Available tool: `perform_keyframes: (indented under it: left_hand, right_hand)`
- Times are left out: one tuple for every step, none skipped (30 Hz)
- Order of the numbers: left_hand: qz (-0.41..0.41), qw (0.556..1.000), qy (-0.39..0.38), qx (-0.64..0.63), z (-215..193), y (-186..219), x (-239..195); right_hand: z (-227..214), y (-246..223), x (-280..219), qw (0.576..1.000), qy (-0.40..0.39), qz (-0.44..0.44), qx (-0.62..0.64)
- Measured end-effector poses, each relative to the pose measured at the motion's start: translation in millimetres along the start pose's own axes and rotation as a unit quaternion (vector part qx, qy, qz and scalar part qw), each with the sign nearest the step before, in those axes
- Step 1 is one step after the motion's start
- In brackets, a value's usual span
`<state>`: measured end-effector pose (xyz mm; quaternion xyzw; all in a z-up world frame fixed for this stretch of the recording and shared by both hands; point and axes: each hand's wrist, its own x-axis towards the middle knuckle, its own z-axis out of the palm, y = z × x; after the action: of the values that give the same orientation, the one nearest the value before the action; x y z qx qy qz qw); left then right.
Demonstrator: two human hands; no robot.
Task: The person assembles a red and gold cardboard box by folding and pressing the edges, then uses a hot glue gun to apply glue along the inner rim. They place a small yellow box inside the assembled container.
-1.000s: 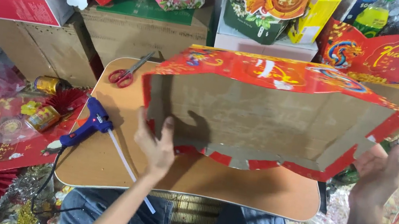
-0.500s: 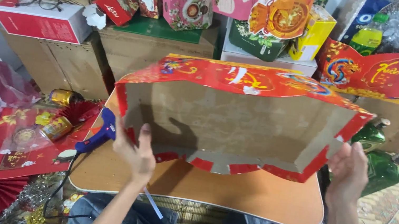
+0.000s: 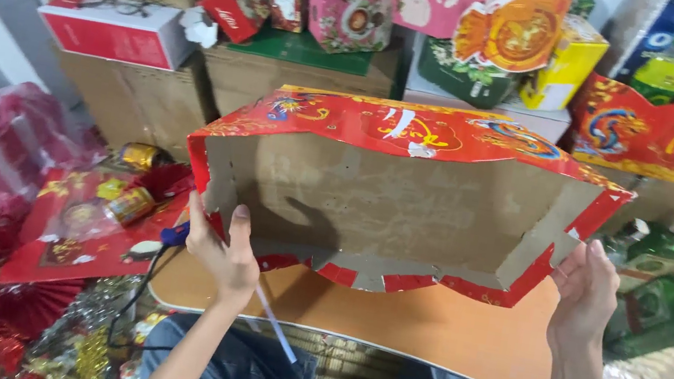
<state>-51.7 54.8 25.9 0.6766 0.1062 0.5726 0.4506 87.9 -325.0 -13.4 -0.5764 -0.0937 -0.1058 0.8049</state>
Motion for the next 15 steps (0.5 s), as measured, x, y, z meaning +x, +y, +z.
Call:
perform_keyframes:
  left_hand:
    - [0.002,1.000,0.004,0.004,-4,2,1]
    - [0.002,1.000,0.000,0.005,-8,3,2]
    - [0.002,1.000,-0.007,0.004,-10,5,3]
    - [0.003,1.000,-0.005,0.006,-9,3,1]
    - [0.004,1.000,0.001,0.003,-6,1,0]
    - [0.005,1.000,0.007,0.000,-3,-1,-2]
    - [0.005,1.000,0.005,-0.002,2,1,-4]
    - [-0.011,1.000,-0.003,-0.021,7,4,-7]
    - [-0.028,0.999,-0.012,-0.040,13,6,-11]
    - [-0.029,0.999,-0.014,-0.043,19,5,-14]
    - [-0.030,0.999,-0.019,-0.040,25,4,-18]
    - [-0.030,0.999,-0.024,-0.036,31,3,-21]
    - [-0.031,0.998,-0.026,-0.038,33,2,-23]
    - [-0.040,0.998,-0.035,-0.026,36,1,-25]
    - [-0.047,0.998,-0.044,-0.013,38,0,-26]
  right_hand:
    - [9,0,-1,1.000,-0.005,0.001,0.003]
    - [17,0,-2,1.000,0.001,0.003,0.003]
    - [23,-1,-3,1.000,0.010,0.003,0.002]
    - [21,1,-2,1.000,0.008,0.004,0.004]
    - [17,1,-2,1.000,0.022,-0.006,-0.016]
    - [13,2,-1,0.999,0.037,-0.016,-0.036]
    - [5,1,-1,0.998,0.040,-0.017,-0.037]
    - [-3,0,0,0.997,0.041,-0.037,-0.054]
    - [-13,-1,0,0.995,0.043,-0.057,-0.073]
    - [-21,-4,0,0.994,0.046,-0.058,-0.075]
    - [-29,-6,-1,0.994,0.063,-0.058,-0.070]
    - [-36,-9,-1,0.993,0.079,-0.057,-0.064]
    - [-36,-14,-3,0.993,0.082,-0.058,-0.066]
    - [-36,-19,-5,0.992,0.082,-0.055,-0.073]
    - [-35,-24,-6,0.992,0.082,-0.052,-0.079]
